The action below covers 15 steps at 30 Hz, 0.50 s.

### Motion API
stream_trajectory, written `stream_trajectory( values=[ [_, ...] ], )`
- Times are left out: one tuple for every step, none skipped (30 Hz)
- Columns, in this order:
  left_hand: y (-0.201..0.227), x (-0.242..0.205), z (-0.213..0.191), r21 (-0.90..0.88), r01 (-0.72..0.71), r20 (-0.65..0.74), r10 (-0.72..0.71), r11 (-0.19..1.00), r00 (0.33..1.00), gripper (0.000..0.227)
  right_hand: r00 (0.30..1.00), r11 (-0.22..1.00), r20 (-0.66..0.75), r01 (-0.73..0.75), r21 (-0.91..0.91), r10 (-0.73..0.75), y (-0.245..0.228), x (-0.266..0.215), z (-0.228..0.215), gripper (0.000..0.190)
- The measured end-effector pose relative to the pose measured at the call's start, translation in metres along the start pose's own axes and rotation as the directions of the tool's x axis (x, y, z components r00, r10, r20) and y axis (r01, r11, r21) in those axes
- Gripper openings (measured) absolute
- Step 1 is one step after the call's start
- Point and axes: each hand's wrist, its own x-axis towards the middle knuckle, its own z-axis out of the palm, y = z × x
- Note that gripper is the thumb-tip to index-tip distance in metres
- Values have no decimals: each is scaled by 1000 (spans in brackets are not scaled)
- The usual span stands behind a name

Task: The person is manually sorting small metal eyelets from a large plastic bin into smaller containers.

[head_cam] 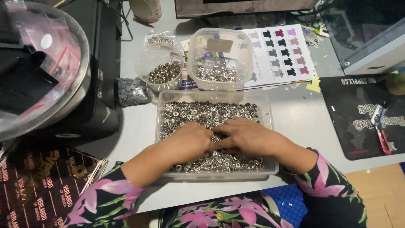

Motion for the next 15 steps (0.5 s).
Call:
stream_trajectory(
  values=[
    [0, 1, 6, -1, 3, 1, -3, 1000, 1000, 10, 1000, 1000, 0, 3, 1, -3, 2, -1, 3, 40],
    [1, 3, 12, 30, -35, -9, 35, 999, 999, 9, 1000, 1000, 3, -8, 7, 8, 4, -2, 7, 38],
    [1, 3, 18, 62, -66, -21, 67, 996, 998, 9, 1000, 1000, 7, -13, 11, 13, 6, -1, 9, 36],
    [1, 3, 18, 62, -56, -23, 58, 996, 998, 9, 1000, 1000, 8, -3, 10, 3, 7, -1, 9, 36],
    [-1, 3, 18, 49, -72, -28, 73, 996, 997, 11, 1000, 1000, 0, 3, 9, -3, 8, -1, 9, 35],
    [-2, 3, 18, 36, -88, -33, 89, 996, 995, 13, 1000, 1000, -9, 9, 9, -9, 9, -2, 10, 34],
    [0, 4, 12, 41, -85, -33, 86, 996, 996, 13, 1000, 1000, -12, 12, 6, -12, 9, -2, 11, 34],
    [2, 5, 7, 11, -50, 2, 50, 999, 999, 12, 1000, 1000, -9, 5, 8, -5, 11, -2, 13, 34],
    [5, 6, 3, -22, -18, 42, 18, 1000, 999, 12, 1000, 1000, -4, -6, 16, 6, 10, -4, 15, 33],
    [7, 4, -3, -22, -19, 45, 20, 1000, 999, 12, 1000, 1000, -6, -7, 18, 7, 9, -3, 16, 33],
    [9, 4, -9, -40, 15, 95, -11, 999, 995, 16, 1000, 1000, -17, -12, 9, 12, 9, -2, 15, 33],
    [10, 4, -15, -56, 50, 145, -42, 997, 989, 20, 999, 1000, -27, -17, -1, 17, 8, -2, 15, 32],
    [11, 3, -18, -54, 51, 142, -43, 997, 989, 20, 1000, 1000, -27, -15, -5, 15, 10, -3, 17, 32],
    [13, 3, -21, -61, 35, 159, -25, 997, 987, 25, 1000, 1000, -23, -16, 1, 16, 12, -3, 19, 33],
    [13, 1, -24, -68, 22, 177, -10, 997, 984, 30, 1000, 1000, -20, -14, 6, 15, 14, -3, 21, 33]
  ],
)
